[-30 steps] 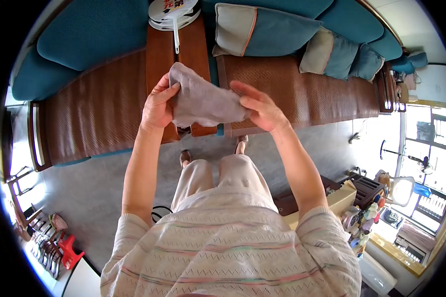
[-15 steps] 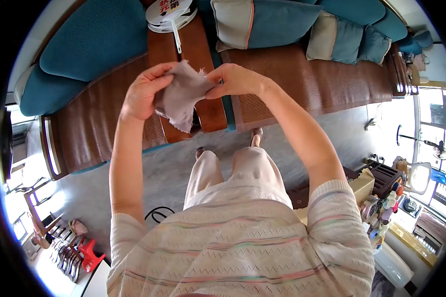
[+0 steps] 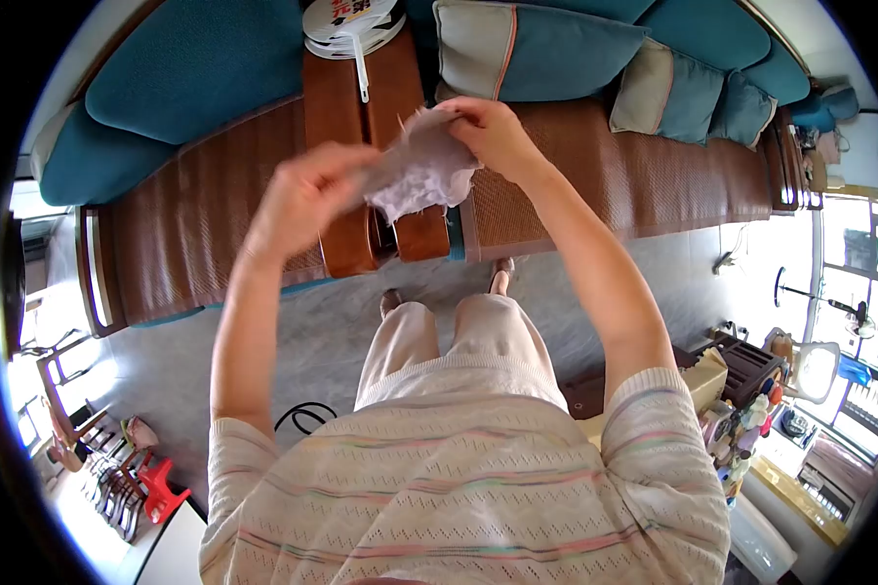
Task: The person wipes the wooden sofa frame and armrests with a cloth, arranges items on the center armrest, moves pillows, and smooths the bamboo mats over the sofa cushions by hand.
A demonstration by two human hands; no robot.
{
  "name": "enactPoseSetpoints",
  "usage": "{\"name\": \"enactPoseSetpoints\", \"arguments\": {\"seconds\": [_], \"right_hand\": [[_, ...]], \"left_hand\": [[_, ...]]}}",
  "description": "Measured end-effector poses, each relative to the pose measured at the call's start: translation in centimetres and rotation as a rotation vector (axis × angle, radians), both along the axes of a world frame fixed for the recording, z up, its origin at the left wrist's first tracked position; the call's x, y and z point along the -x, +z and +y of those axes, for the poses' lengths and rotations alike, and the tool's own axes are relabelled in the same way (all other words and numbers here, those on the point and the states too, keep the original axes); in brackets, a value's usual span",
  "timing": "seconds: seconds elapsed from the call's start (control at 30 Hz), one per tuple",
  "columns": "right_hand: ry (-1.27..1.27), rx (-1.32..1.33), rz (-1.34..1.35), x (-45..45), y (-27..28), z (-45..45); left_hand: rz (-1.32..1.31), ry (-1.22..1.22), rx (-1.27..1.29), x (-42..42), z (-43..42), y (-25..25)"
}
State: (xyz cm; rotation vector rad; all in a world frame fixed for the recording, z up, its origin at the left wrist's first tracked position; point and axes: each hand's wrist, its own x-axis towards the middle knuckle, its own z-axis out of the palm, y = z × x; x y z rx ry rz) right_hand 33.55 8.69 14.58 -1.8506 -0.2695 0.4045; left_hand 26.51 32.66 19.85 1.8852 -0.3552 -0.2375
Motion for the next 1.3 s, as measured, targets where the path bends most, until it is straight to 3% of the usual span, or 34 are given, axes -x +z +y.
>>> {"name": "enactPoseSetpoints", "arguments": {"seconds": [0.07,0.1,0.13,0.23,0.3,0.37,0.47,0.57,0.73,0.83,0.97,1.0,1.03,1.07,1.1,1.17,1.23,1.27,1.3], "right_hand": [[-0.020,-0.140,0.171,0.0,0.2,-0.7],[-0.011,-0.128,0.172,0.5,0.8,-0.7],[-0.002,-0.170,0.192,0.9,0.9,-0.7],[0.079,-0.280,0.243,1.2,1.1,-1.6],[0.116,-0.335,0.288,1.2,1.5,-2.4],[0.119,-0.377,0.347,1.2,2.2,-3.3],[0.198,-0.441,0.414,0.7,2.6,-4.6],[0.258,-0.506,0.443,0.5,3.4,-5.5],[0.212,-0.430,0.425,0.2,3.1,-7.8],[0.093,-0.352,0.401,-0.1,1.1,-9.1],[-0.219,-0.277,0.447,0.4,-1.9,-8.8],[-0.216,-0.260,0.359,1.1,-2.0,-7.8],[-0.183,-0.051,0.325,2.0,-1.0,-6.8],[-0.175,-0.087,0.233,3.1,-2.4,-5.7],[-0.094,0.138,0.139,4.8,-0.7,-4.2],[0.169,0.146,-0.289,7.7,-3.0,-2.5],[0.407,0.297,-0.442,8.7,-3.8,-2.3],[0.362,0.135,-0.135,8.5,-3.3,-3.1],[0.272,0.050,-0.071,7.7,-3.2,-4.0]], "left_hand": [[-0.262,-0.185,-0.100,2.4,-1.8,-3.4],[0.085,-0.279,-0.127,3.9,-2.8,-3.3],[-0.104,-0.319,-0.105,4.9,-3.7,-5.4],[-0.055,-0.361,-0.180,3.7,-3.4,-8.1],[-0.003,-0.021,-0.138,1.5,-2.5,-9.4],[-0.100,0.085,-0.230,-1.0,-1.9,-9.1],[-0.238,0.079,-0.059,-3.3,-3.9,-9.3],[-0.296,-0.103,-0.036,-5.0,-6.0,-10.4],[0.055,-0.286,-0.014,-5.2,-5.5,-11.5],[0.399,-0.156,-0.024,-4.5,-4.4,-12.2],[0.644,0.144,0.350,-2.9,-5.8,-13.5],[0.776,0.254,0.407,-2.4,-6.5,-13.4],[0.832,0.316,0.573,-2.0,-7.1,-13.5],[0.884,0.379,0.741,-1.5,-7.7,-14.0],[0.935,0.443,0.910,-1.2,-8.2,-14.7],[0.983,0.298,1.171,-1.0,-8.5,-15.0],[1.073,0.326,1.084,-1.0,-9.1,-14.8],[1.005,0.276,0.980,-0.7,-9.2,-14.8],[0.935,0.224,0.876,-0.4,-9.3,-14.8]]}}
